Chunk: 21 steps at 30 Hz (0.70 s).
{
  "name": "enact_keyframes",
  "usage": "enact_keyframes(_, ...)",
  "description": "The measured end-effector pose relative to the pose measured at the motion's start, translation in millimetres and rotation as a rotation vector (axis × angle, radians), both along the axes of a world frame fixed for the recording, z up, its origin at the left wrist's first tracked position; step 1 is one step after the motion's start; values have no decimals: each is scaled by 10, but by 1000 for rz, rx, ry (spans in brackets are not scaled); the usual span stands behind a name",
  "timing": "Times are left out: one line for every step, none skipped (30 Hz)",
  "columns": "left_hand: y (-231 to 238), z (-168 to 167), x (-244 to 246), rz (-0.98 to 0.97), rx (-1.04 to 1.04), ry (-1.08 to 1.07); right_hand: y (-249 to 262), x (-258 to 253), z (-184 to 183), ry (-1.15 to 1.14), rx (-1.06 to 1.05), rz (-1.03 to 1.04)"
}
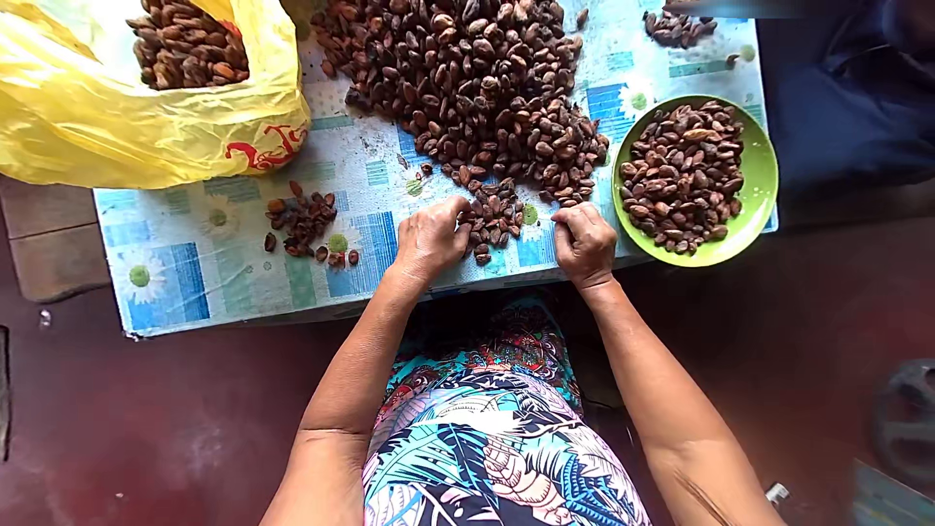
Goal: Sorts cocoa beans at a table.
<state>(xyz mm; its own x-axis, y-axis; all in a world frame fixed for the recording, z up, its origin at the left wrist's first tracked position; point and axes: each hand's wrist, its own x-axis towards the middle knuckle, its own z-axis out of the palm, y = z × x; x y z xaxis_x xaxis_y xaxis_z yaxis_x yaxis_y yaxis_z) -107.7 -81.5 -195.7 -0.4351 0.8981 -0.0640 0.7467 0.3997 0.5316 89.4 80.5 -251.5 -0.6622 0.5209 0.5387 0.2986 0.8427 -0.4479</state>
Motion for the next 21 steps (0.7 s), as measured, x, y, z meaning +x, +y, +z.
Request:
enact_keyframes(-4,3,-12,12,5,-23,-1,-4,0,2,-1,-1)
enact_keyframes(-15,13,-34,28,12,-66,-3,-7,-1,5,-3,-2)
enact_keyframes(-33,15,-66,43,39,-128,-6,-10,-4,6,-5,-5)
enact_keyframes(-52,8,-104,62,87,-214,-10,-13,-4,5,-6,-9)
enact_keyframes(-65,4,-129,98,144,-331,-14,-19,1,8,-3,-11)
enact_keyframes(-58,13,-137,150,192,-465,-17,-26,3,11,0,-13)
enact_keyframes(-27,31,-143,193,213,-555,-16,-30,3,12,0,-14)
enact_keyframes(17,53,-155,213,206,-560,-15,-29,5,13,-1,-12)
enact_keyframes(64,73,-172,217,187,-521,-12,-24,5,14,-4,-6)
enact_keyframes(109,84,-196,216,171,-465,-9,-18,5,12,-9,1)
enact_keyframes(146,92,-234,211,160,-395,-8,-15,7,12,-11,6)
enact_keyframes(166,104,-275,208,146,-331,-12,-10,9,14,-11,8)
enact_keyframes(173,122,-318,204,123,-287,-12,-10,6,17,-8,9)
enact_keyframes(165,142,-356,193,97,-264,-11,-12,3,23,-3,11)
enact_keyframes(144,151,-381,179,77,-255,-8,-15,-4,30,3,12)
enact_keyframes(114,149,-393,161,58,-254,-7,-15,-9,32,5,13)
enact_keyframes(85,138,-391,141,44,-256,-10,-15,-9,29,3,13)
enact_keyframes(67,115,-381,124,29,-260,-13,-14,-5,26,2,10)
enact_keyframes(67,90,-354,119,18,-258,-13,-13,2,21,-1,9)
enact_keyframes(83,75,-314,118,7,-247,-11,-13,8,15,-2,9)
enact_keyframes(115,81,-272,112,-20,-226,-13,-13,14,8,-7,11)
